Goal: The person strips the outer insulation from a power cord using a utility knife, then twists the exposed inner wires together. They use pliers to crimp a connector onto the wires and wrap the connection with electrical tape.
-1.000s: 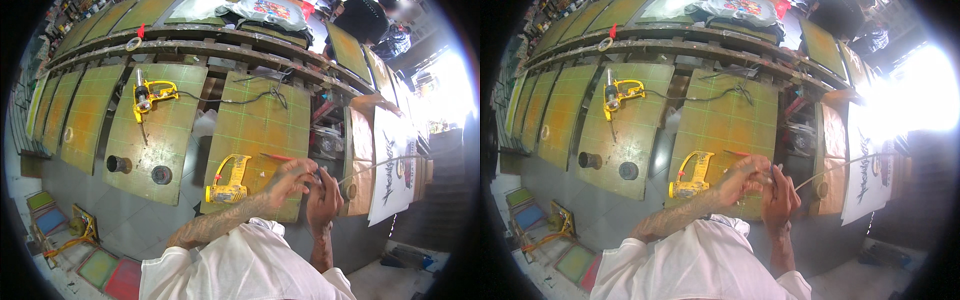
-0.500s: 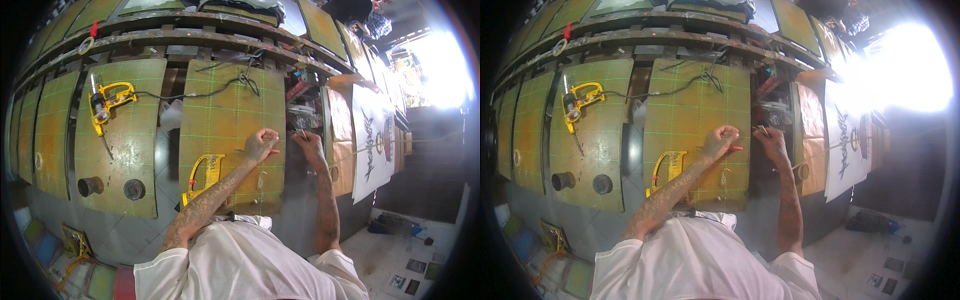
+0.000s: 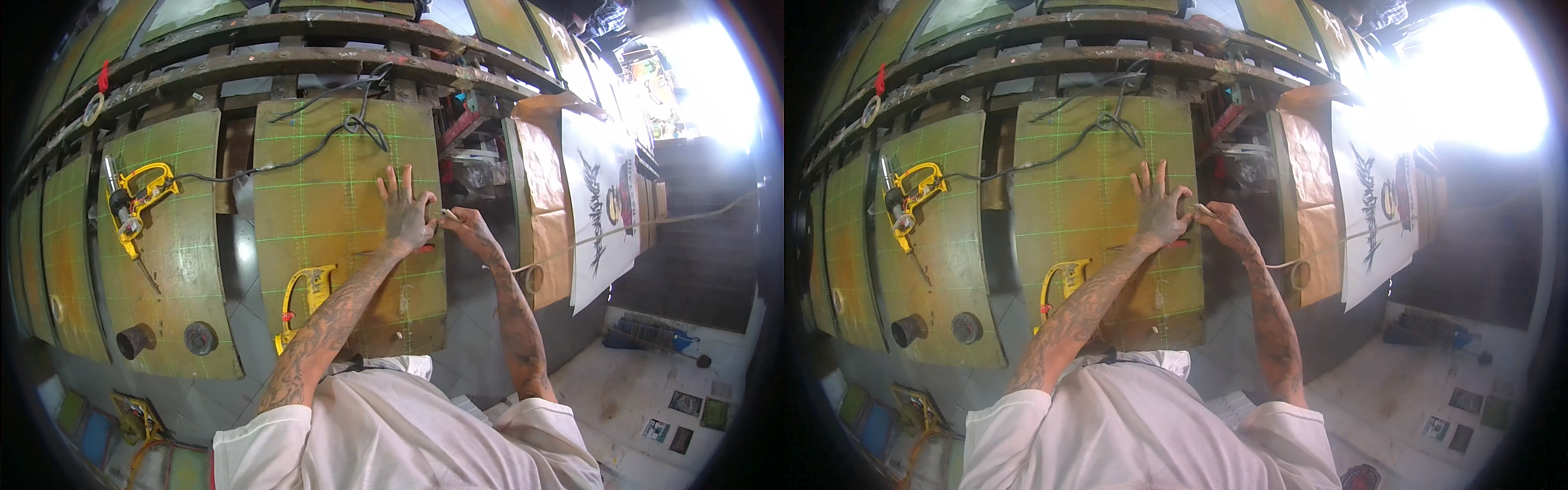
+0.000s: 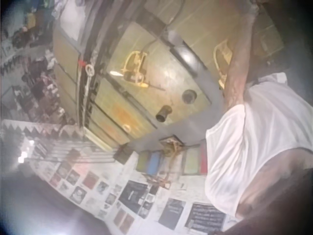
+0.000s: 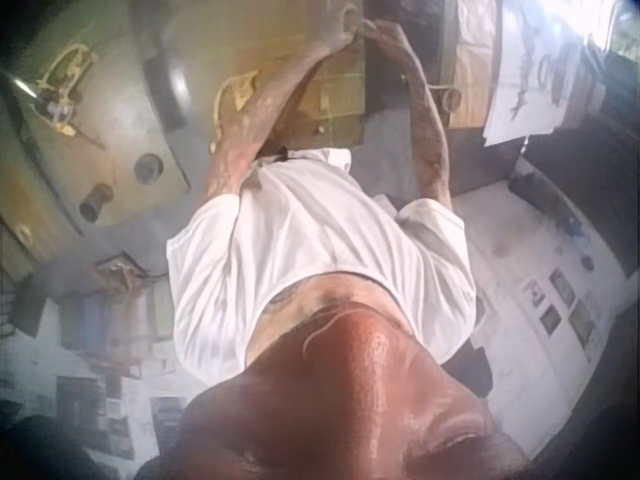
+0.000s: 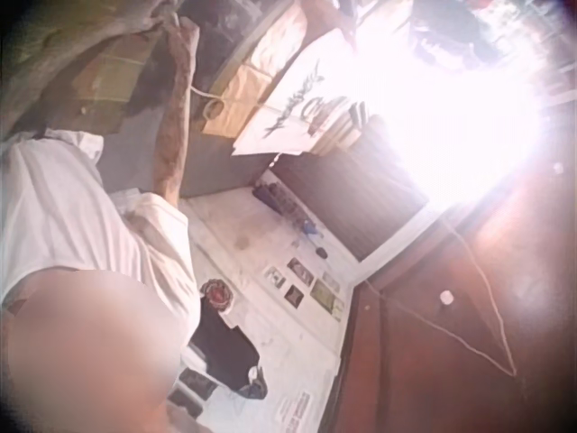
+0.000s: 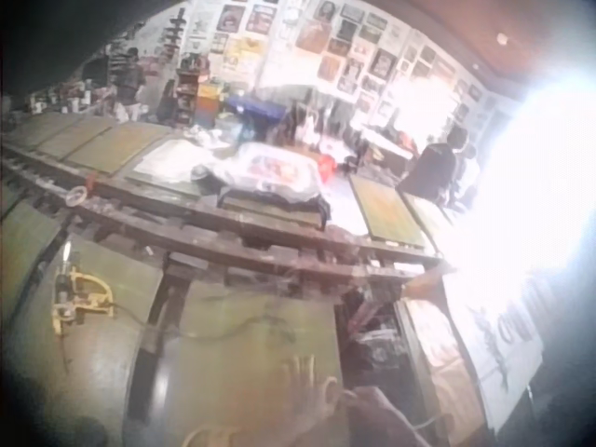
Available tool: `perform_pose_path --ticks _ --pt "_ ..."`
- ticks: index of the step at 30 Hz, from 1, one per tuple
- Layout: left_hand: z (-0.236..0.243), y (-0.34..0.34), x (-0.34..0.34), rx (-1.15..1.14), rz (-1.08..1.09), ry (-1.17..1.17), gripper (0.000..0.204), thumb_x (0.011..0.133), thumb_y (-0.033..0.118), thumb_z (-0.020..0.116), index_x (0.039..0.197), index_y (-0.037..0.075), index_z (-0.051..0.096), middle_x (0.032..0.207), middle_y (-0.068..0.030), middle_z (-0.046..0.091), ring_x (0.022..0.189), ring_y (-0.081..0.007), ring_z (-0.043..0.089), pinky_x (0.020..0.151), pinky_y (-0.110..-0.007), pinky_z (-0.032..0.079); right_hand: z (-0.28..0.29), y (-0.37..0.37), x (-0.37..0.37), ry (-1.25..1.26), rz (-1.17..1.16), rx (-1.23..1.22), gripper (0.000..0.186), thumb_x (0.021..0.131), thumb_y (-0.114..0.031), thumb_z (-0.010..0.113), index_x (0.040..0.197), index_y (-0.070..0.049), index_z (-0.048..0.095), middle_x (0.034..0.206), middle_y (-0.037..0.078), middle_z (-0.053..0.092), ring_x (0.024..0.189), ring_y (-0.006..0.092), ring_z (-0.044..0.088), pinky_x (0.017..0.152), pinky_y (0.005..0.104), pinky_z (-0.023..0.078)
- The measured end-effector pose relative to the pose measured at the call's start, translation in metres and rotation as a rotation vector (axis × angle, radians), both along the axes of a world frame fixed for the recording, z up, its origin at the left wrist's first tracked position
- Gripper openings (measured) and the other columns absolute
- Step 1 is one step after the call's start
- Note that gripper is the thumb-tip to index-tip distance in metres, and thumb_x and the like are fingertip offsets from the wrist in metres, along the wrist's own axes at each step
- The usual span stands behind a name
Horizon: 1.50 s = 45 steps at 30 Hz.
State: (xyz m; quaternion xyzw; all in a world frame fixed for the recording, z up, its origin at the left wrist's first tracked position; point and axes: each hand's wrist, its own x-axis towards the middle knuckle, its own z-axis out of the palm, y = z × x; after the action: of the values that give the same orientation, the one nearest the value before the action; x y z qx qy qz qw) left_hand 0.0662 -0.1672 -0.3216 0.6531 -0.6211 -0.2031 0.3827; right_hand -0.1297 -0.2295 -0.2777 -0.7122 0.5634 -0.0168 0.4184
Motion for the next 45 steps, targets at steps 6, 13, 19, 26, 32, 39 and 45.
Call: perform_pose_path --ticks 6,13,19,26,32,39,45 --pt "-0.005 -0.001 -0.001 0.013 0.002 0.0 0.045 0.076 0.042 0.088 0.111 0.021 0.068 0.167 -0.023 0.016 0.155 -0.0534 -0.002 0.121 -0.072 -0.001 0.004 0.001 0.005 -0.025 0.056 -0.075 0.023 0.094 -0.024 0.07 0.089 -0.001 0.069 0.07 -0.003 0.056 0.069 0.0071 0.047 0.061 0.029 0.039" --pt "-0.004 -0.006 -0.005 0.047 0.05 0.009 0.052 0.073 0.04 0.091 0.112 0.02 0.063 0.168 -0.0243 0.012 0.155 -0.0536 -0.002 0.122 -0.07 0.0 0.005 -0.004 0.002 -0.082 0.052 0.006 0.029 0.095 -0.027 0.062 0.096 0.0 0.071 0.072 0.011 0.062 0.07 0.0153 0.055 0.066 0.035 0.046" --pt "0.001 -0.009 -0.007 0.118 0.057 0.031 0.052 0.068 0.031 0.092 0.11 0.02 0.063 0.168 -0.0239 0.009 0.155 -0.0541 -0.002 0.122 -0.07 -0.001 0.001 -0.002 0.001 -0.143 0.004 0.088 0.028 0.096 -0.029 0.061 0.089 -0.002 0.067 0.067 0.004 0.054 0.063 0.0133 0.05 0.059 0.0319 0.04" --pt "0.001 -0.009 -0.008 0.082 0.063 0.063 0.051 0.066 0.028 0.09 0.108 0.02 0.063 0.168 -0.0231 0.01 0.155 -0.0541 -0.003 0.122 -0.068 -0.003 0.007 0.0 0.004 -0.252 -0.069 0.18 0.027 0.096 -0.031 0.06 0.086 -0.007 0.066 0.065 -0.005 0.048 0.052 0.0055 0.042 0.046 0.0259 0.032" --pt "0.002 -0.01 -0.009 0.055 0.091 0.048 0.051 0.065 0.03 0.09 0.108 0.021 0.063 0.168 -0.0225 0.012 0.155 -0.054 0.0 0.122 -0.069 -0.001 0.012 0.0 0.007 -0.166 -0.149 0.27 0.025 0.098 -0.027 0.058 0.088 -0.005 0.066 0.07 -0.003 0.055 0.058 0.008 0.049 0.051 0.0275 0.038" --pt "0.006 -0.009 -0.011 0.029 0.129 0.054 0.052 0.064 0.03 0.092 0.101 0.017 0.059 0.168 -0.0233 0.015 0.155 -0.0527 0.004 0.124 -0.067 0.002 0.007 -0.001 0.005 -0.16 -0.155 0.286 0.026 0.098 -0.027 0.058 0.086 -0.006 0.065 0.069 -0.003 0.056 0.059 0.0082 0.049 0.052 0.0281 0.039" --pt "0.008 -0.01 -0.012 0.015 0.144 0.083 0.054 0.063 0.031 0.093 0.101 0.017 0.058 0.168 -0.0234 0.015 0.155 -0.0527 0.005 0.123 -0.068 0.001 -0.004 0.001 0.003 -0.099 -0.012 0.002 0.027 0.097 -0.024 0.061 0.082 -0.002 0.063 0.066 0.005 0.058 0.061 0.0134 0.051 0.057 0.036 0.042"
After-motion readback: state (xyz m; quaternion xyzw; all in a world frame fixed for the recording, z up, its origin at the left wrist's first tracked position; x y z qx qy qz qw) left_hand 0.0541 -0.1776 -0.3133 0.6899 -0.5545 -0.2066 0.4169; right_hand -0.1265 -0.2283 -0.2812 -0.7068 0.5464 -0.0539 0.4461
